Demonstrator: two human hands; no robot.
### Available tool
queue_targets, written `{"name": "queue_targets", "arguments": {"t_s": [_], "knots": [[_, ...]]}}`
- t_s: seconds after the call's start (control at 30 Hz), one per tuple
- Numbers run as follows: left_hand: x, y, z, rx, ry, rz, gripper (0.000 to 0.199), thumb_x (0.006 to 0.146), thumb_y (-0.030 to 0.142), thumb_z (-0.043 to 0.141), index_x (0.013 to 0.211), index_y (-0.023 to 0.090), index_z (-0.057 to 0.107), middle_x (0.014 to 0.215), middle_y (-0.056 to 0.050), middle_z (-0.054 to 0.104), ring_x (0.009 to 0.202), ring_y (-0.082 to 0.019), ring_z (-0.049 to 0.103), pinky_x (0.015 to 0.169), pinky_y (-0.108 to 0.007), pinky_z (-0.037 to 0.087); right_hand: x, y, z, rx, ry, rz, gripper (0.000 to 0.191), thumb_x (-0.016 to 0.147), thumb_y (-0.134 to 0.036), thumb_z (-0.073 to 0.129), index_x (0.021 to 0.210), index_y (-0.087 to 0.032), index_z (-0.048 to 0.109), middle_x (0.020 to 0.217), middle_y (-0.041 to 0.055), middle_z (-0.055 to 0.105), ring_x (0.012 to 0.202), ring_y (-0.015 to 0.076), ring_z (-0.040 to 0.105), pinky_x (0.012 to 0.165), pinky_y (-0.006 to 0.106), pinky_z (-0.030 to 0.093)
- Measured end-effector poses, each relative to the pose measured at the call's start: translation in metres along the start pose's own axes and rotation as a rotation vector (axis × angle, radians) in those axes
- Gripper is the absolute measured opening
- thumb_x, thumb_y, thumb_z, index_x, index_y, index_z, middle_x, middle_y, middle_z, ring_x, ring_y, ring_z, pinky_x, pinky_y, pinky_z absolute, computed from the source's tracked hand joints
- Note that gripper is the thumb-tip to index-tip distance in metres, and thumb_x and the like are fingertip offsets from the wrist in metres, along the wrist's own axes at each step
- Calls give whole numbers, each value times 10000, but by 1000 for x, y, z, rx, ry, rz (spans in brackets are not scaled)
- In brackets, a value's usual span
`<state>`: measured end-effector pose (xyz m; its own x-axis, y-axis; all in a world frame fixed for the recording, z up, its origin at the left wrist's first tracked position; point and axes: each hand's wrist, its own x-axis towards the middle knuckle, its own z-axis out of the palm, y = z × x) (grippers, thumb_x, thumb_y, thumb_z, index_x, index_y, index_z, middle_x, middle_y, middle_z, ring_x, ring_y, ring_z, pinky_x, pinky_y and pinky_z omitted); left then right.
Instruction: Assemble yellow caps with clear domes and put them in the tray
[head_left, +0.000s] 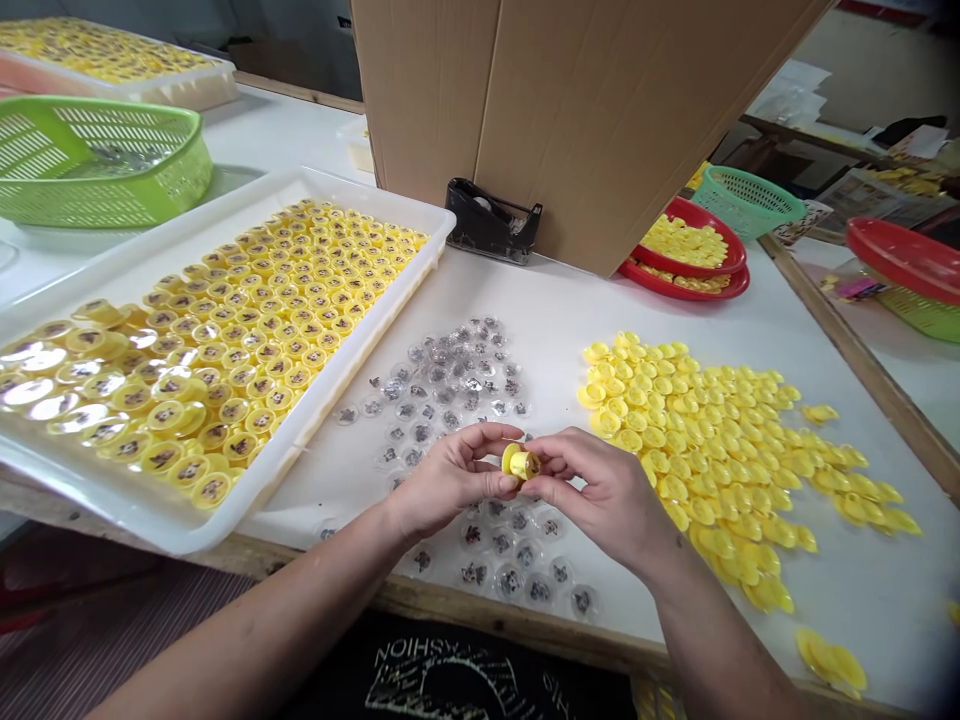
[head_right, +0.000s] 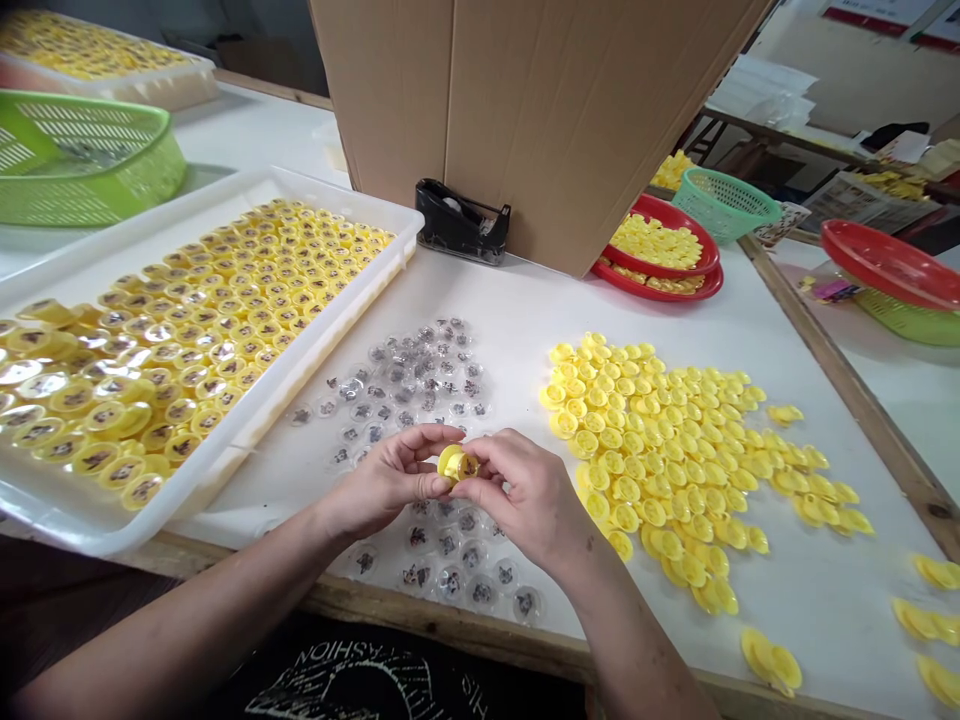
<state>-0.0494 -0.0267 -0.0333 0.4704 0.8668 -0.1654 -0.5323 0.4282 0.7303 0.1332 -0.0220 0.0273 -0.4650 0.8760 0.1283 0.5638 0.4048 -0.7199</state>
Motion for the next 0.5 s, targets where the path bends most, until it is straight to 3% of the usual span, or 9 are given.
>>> {"name": "queue_targets", "arguments": {"t_s": [0.17, 0.3, 0.5], "knots": [[0, 1, 1, 14, 20, -7, 392, 637, 137, 791, 1007, 158, 661, 900, -49, 690, 797, -136, 638, 747, -256, 494, -3, -1, 2, 10, 28, -27, 219, 785, -186, 681, 987, -252, 625, 862, 9, 620, 748, 144, 612, 651, 276, 518], [0, 0, 0, 13, 0, 12, 391, 617, 115, 800, 977, 151, 652, 876, -35, 694, 777, -122, 636, 705, -231, 495, -3, -2, 3, 20, 31, -14, 216, 783, -167, 680, 979, -245, 633, 854, 7, 617, 730, 135, 615, 637, 262, 524], [-2, 2, 0, 11, -29, 9, 380, 633, 94, 784, 984, 158, 651, 872, -24, 694, 793, -122, 641, 726, -239, 493, -2, -2, 2, -124, 30, -120, 209, 782, -136, 679, 975, -206, 634, 824, 19, 607, 708, 132, 595, 591, 244, 490]]}}
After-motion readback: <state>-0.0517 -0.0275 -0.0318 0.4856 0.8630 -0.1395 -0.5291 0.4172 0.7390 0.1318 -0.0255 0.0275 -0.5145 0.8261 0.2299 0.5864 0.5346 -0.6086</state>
